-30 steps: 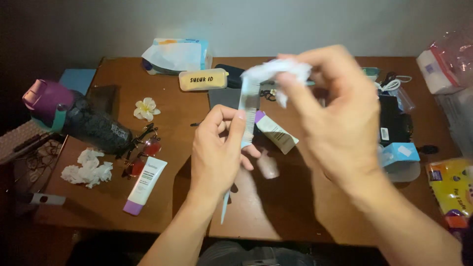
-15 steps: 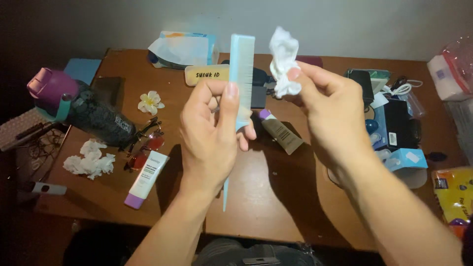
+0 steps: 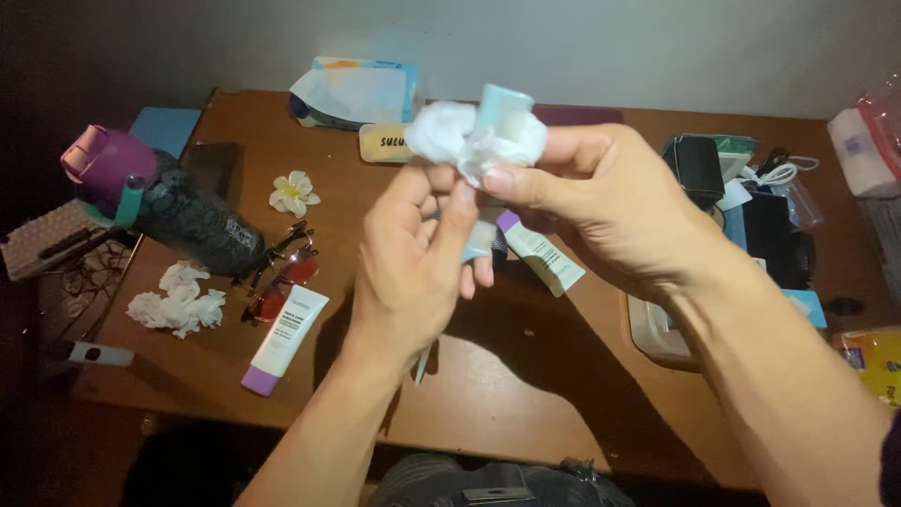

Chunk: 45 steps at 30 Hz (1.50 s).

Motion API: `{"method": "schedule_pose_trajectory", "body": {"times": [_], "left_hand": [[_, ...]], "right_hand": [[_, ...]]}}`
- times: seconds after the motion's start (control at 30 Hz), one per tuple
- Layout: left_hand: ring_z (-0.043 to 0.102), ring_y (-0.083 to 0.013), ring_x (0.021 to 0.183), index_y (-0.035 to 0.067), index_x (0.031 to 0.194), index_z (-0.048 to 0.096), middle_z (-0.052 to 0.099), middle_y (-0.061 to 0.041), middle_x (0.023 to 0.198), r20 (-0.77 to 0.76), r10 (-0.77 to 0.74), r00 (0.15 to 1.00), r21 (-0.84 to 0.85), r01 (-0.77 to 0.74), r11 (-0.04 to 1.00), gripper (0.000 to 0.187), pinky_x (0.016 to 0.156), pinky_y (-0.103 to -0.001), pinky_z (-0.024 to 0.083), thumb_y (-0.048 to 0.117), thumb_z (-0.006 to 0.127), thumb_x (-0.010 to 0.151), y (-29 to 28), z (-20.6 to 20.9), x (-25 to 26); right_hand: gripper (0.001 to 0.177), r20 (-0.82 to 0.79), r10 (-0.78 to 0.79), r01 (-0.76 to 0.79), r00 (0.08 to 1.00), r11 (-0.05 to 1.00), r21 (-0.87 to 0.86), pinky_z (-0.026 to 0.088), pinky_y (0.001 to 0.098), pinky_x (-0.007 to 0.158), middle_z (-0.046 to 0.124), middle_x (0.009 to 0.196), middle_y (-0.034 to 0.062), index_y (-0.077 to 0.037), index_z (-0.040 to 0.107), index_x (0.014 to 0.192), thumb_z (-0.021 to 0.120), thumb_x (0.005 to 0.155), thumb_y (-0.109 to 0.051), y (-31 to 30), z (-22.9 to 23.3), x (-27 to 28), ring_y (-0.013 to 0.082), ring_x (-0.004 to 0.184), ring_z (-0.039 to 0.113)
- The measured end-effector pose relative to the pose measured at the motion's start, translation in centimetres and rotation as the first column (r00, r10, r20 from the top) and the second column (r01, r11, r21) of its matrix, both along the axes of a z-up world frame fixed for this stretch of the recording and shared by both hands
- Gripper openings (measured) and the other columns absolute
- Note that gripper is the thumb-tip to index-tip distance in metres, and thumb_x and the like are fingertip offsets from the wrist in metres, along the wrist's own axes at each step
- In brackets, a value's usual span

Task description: Cleaning and wiping down various skincare and personal care containers using a tissue.

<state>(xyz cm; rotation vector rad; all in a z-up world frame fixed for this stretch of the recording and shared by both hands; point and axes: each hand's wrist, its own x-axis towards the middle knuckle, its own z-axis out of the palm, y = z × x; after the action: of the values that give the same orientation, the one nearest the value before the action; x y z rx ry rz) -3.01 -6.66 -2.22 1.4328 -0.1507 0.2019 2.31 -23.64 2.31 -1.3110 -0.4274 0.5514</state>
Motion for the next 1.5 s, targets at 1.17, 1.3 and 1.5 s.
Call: {"method": "schedule_pose_trajectory", "body": {"times": [1.17,1.3,1.5], "left_hand": [[0.066,-0.0144,0.104,-0.003,0.12,0.065,0.07,-0.008,0.113,0.023,0.026,0.999,-0.476,-0.011,0.88,0.025,0.099,-0.033,0.056,0.018,0.058,0.108,-0.1,-2.1,2.6],[0.06,-0.0178,0.119,0.002,0.131,0.063,0.067,-0.006,0.123,0.043,-0.083,0.996,-0.714,0.088,0.695,0.029,0.111,-0.037,0.045,0.019,0.061,0.108,-0.6,-2.6,3.6],[0.059,-0.0197,0.128,0.005,0.121,0.06,0.063,-0.005,0.125,0.005,-0.083,0.997,-0.755,0.058,0.653,0.03,0.108,-0.043,0.048,0.032,0.054,0.107,0.0,-1.1,4.5]], "right_hand": [[0.026,0.448,-0.272,0.461,0.851,0.796,-0.391,0.05,0.0225,0.06,0.07,0.084,-0.0034,-0.012,0.081,0.106,0.072,0.094,-0.033,0.0,-0.4,-0.9,0.004,0.069,0.061],[0.026,0.471,-0.347,0.563,0.811,0.684,-0.464,0.042,0.0287,0.053,0.071,0.072,0.0079,-0.014,0.085,0.114,0.074,0.099,-0.032,3.1,0.6,-2.8,0.0079,0.064,0.051],[0.021,0.497,-0.359,0.468,0.79,0.877,-0.11,0.053,0.0286,0.07,0.077,0.097,0.0021,-0.006,0.077,0.108,0.069,0.096,-0.021,3.5,-2.2,-4.4,0.004,0.082,0.062]]}}
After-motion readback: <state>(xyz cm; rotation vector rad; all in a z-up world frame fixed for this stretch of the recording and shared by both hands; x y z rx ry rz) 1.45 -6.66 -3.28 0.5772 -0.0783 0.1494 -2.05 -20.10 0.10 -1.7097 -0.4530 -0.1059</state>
